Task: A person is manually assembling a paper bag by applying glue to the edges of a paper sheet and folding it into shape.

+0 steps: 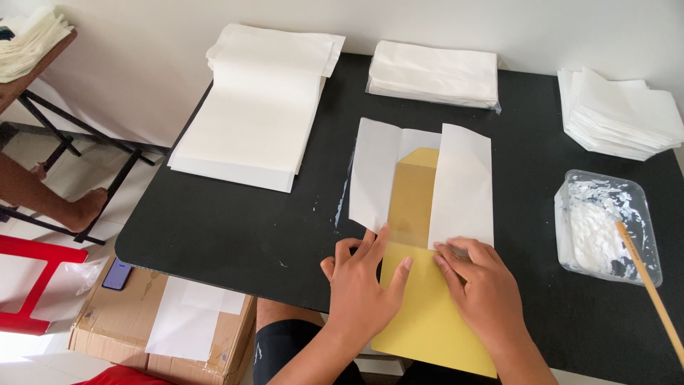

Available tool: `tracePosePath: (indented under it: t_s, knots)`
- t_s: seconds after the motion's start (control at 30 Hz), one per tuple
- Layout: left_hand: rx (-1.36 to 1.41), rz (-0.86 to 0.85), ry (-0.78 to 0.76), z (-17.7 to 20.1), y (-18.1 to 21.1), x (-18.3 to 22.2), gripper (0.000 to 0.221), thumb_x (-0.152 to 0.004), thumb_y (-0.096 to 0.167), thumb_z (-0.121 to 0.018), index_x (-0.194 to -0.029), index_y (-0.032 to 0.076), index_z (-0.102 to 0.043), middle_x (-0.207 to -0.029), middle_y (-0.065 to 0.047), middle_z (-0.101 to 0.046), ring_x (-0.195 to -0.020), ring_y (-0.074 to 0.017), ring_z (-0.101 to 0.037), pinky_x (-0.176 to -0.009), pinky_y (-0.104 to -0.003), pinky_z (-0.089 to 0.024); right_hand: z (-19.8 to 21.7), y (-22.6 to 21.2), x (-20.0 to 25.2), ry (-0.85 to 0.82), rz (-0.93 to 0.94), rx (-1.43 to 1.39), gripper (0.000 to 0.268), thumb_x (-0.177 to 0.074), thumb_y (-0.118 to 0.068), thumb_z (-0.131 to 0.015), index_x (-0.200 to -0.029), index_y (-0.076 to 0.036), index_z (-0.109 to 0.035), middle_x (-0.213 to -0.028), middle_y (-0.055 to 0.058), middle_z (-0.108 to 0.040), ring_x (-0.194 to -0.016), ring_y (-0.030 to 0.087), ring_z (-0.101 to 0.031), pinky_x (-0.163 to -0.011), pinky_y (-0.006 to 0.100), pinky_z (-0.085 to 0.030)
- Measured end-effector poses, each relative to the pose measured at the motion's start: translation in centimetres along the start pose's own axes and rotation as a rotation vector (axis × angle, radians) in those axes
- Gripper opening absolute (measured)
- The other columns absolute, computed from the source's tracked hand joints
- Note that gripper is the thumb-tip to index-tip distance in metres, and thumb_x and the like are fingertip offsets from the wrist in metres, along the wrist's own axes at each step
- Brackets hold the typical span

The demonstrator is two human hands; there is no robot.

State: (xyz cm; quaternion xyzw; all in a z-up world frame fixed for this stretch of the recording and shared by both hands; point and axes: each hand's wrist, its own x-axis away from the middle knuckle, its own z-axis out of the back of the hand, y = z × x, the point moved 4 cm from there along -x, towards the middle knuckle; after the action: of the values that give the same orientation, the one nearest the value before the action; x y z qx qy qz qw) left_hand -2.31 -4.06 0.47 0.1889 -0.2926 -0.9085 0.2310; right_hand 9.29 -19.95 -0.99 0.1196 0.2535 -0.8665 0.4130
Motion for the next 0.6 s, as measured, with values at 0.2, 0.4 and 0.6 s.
tracePosePath:
  t_s: [0.2,0.4,0.6]
  knots:
    - [-0.02,-0.045,0.029,-1.2,0.0,-0.8,0.064,-0.097,0.056,-0.05,-0.14,0.009,-0.061,-0.122,-0.007,-0.072,-0.114,-0.0306,-0.049,-0.078,-0.052,-0.032,0.1,0.0,-0.4,-0.025,0.021,-0.092,0.032,-0.097,-0.025,-0.063,-0.12,-0.008,-0.076,-0.136,0.005,-0.068,-0.125,0.023,-0.056,-0.105,0.04,-0.049]
    - [-0.04,-0.276,0.079,-1.6,0.7,-0.7,0.041,-0.096,0.031,-0.066,-0.13,0.008,-0.062,-0.155,-0.01,-0.053,-0.123,-0.0291,-0.055,-0.091,-0.049,-0.034,-1.7,2.0,0.5,-0.036,0.025,0.031,0.039,-0.095,-0.03,-0.065,-0.133,-0.024,-0.07,-0.141,-0.005,-0.066,-0.143,0.031,-0.049,-0.107,0.048,-0.04]
    - [0.064,-0.42,0.038,-2.0,0.0,-1.7,0.026,-0.104,0.011,-0.051,-0.12,-0.001,-0.067,-0.148,-0.018,-0.058,-0.129,-0.0345,-0.06,-0.088,-0.046,-0.052,0.4,0.1,-0.5,-0.116,-0.122,-0.073,0.036,-0.093,-0.03,-0.066,-0.128,-0.021,-0.074,-0.152,0.01,-0.053,-0.137,0.032,-0.051,-0.111,0.052,-0.041]
